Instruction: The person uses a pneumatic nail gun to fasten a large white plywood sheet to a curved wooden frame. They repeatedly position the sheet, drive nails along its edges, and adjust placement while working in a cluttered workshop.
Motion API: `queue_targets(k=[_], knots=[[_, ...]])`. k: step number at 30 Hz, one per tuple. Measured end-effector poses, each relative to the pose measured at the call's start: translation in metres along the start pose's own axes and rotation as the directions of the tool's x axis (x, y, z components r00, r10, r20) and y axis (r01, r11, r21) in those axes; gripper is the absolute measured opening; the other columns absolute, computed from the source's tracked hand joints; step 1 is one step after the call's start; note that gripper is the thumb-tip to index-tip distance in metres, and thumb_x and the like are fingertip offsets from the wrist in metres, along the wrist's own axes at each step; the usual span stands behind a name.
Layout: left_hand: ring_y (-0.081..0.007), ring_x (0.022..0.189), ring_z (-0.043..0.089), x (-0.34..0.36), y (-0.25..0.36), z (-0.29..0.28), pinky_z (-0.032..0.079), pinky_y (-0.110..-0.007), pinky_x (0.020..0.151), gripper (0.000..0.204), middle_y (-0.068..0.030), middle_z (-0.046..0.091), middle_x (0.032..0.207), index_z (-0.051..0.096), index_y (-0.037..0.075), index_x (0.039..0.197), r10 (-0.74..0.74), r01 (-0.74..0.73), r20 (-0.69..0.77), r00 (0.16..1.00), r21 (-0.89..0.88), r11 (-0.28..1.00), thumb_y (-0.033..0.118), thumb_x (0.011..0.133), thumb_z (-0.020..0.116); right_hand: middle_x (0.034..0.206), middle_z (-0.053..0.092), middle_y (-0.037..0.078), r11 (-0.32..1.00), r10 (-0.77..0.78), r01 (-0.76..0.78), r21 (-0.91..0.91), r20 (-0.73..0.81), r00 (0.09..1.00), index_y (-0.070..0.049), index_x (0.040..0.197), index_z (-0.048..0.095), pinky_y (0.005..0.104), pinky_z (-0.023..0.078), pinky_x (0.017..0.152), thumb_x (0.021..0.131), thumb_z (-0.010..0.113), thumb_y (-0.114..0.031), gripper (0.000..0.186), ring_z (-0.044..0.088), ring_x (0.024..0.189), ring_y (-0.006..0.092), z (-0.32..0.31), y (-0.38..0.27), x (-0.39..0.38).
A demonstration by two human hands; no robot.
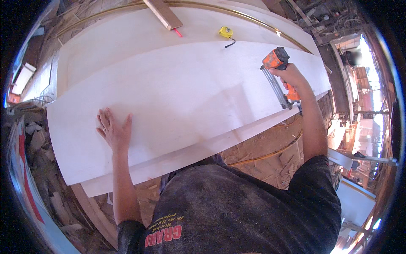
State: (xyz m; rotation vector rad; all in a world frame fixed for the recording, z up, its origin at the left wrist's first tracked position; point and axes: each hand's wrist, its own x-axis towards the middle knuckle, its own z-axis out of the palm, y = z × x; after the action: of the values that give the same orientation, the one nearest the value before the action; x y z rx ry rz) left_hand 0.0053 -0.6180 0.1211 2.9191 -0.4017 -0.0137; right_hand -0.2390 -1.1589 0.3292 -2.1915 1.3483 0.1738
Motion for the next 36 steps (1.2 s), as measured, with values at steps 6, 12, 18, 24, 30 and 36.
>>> queue_targets(k=[6, 12, 18, 24, 30, 36], knots=[[-0.0371, 0.160, 0.016, -0.026, 0.099, 0.013, 0.009, -0.066, 0.125, 0.090, -0.0194, 0.023, 0.171, 0.046, 0.004, 0.155, 0.255, -0.259, -0.053, 0.965, -0.078, 0.963, 0.061, 0.089, 0.070, 0.061, 0.053, 0.000, 0.995, -0.095, 0.097, -0.028, 0.052, 0.994, -0.006, 0.099, 0.074, 0.0324, 0.040, 0.046, 0.077, 0.088, -0.047, 0.049, 0.048, 0.046, 0.0112, -0.016, 0.008, 0.028], [-0.0381, 0.160, 0.014, -0.054, 0.216, 0.046, 0.007, -0.067, 0.125, 0.086, -0.0197, 0.020, 0.172, 0.045, 0.010, 0.157, 0.443, -0.434, -0.003, 0.896, -0.216, 0.875, 0.063, 0.091, 0.065, 0.063, 0.050, -0.002, 0.969, -0.236, 0.195, 0.150, 0.346, 0.908, -0.008, 0.104, 0.070, 0.0304, 0.039, 0.043, 0.084, 0.084, -0.043, 0.043, 0.048, 0.044, 0.0094, 0.024, -0.054, 0.065], [-0.0435, 0.160, 0.002, -0.070, 0.287, 0.044, 0.003, -0.068, 0.125, 0.086, -0.0176, 0.011, 0.174, 0.032, 0.025, 0.165, 0.416, -0.402, 0.119, 0.902, -0.124, 0.907, 0.071, 0.096, 0.051, 0.061, 0.049, -0.001, 0.951, -0.310, 0.266, 0.159, 0.444, 0.841, -0.005, 0.100, 0.068, 0.0318, 0.042, 0.044, 0.084, 0.084, -0.042, 0.043, 0.048, 0.043, 0.0107, 0.051, -0.075, 0.102], [-0.0416, 0.161, -0.001, -0.063, 0.309, 0.045, 0.001, -0.068, 0.125, 0.086, -0.0171, 0.009, 0.175, 0.029, 0.027, 0.166, 0.385, -0.372, 0.143, 0.912, -0.109, 0.922, 0.073, 0.096, 0.048, 0.059, 0.047, -0.002, 0.937, -0.341, 0.333, 0.107, 0.494, 0.800, -0.005, 0.102, 0.068, 0.0307, 0.042, 0.044, 0.087, 0.082, -0.041, 0.041, 0.047, 0.043, 0.0101, 0.054, -0.077, 0.112], [-0.0414, 0.161, 0.001, -0.066, 0.309, 0.047, 0.002, -0.068, 0.125, 0.086, -0.0168, 0.010, 0.175, 0.031, 0.028, 0.165, 0.378, -0.365, 0.128, 0.917, -0.112, 0.924, 0.073, 0.095, 0.048, 0.059, 0.048, -0.003, 0.933, -0.340, 0.352, 0.071, 0.495, 0.800, -0.007, 0.105, 0.069, 0.0303, 0.041, 0.044, 0.088, 0.081, -0.040, 0.039, 0.046, 0.043, 0.0094, 0.052, -0.084, 0.106], [-0.0415, 0.161, 0.002, -0.063, 0.308, 0.051, 0.002, -0.069, 0.124, 0.086, -0.0174, 0.011, 0.174, 0.032, 0.028, 0.165, 0.386, -0.374, 0.121, 0.915, -0.107, 0.921, 0.074, 0.095, 0.049, 0.058, 0.048, -0.003, 0.925, -0.356, 0.374, 0.066, 0.488, 0.797, -0.005, 0.107, 0.068, 0.0304, 0.041, 0.043, 0.088, 0.080, -0.036, 0.039, 0.046, 0.043, 0.0092, 0.054, -0.083, 0.108]])
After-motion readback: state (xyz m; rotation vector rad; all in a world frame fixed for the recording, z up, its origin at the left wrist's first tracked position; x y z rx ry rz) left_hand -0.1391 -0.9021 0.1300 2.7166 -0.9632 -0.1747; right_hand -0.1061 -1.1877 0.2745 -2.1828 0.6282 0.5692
